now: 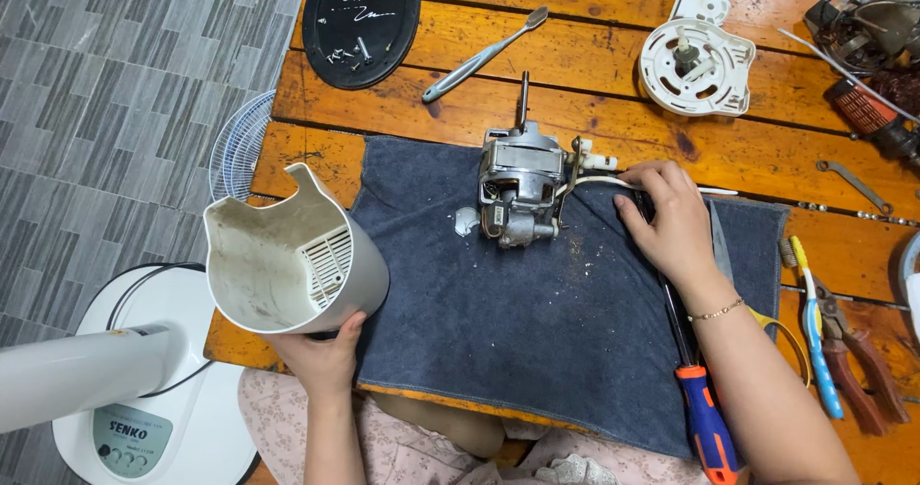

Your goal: Disassemble a fan motor assembly to inspect and repair internal components

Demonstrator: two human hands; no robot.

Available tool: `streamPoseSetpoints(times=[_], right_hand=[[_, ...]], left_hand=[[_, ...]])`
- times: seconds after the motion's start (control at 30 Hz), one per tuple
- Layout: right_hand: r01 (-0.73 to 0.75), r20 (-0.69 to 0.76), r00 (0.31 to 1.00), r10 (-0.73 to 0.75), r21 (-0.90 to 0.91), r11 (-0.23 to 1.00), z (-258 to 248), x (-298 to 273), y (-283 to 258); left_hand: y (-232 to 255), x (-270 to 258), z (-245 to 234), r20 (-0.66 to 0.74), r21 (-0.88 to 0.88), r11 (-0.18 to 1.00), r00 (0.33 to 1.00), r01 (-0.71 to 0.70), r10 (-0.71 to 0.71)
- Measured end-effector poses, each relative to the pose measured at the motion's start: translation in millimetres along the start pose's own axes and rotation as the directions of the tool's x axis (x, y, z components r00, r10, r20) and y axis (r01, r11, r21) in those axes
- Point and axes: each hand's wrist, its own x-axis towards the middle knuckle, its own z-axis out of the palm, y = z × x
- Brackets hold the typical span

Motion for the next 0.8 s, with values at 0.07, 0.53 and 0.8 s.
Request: streamPoseSetpoints(times=[0.07, 0.53, 0.8], right_hand=[[0.008, -0.005, 1.000, -0.008, 0.001, 1.000, -0.2, 0.1, -0.5], [-0.006, 0.008, 1.000, 0.006, -0.007, 1.000, 0.0, 0.3, 0.1], [-0.003, 0.007, 1.000, 0.003, 0.005, 1.000, -0.6, 0.6, -1.2]], left_hand=[[1.0, 0.1, 0.0, -0.001, -0.007, 1.000, 1.000, -0.001, 0.001], [-2.9, 0.1, 0.1, 0.002, -0.009, 1.000, 1.000, -0.005, 0.005], [5.5, 1.8, -0.7, 0.001, -0.028, 1.000, 1.000, 0.004, -0.004]])
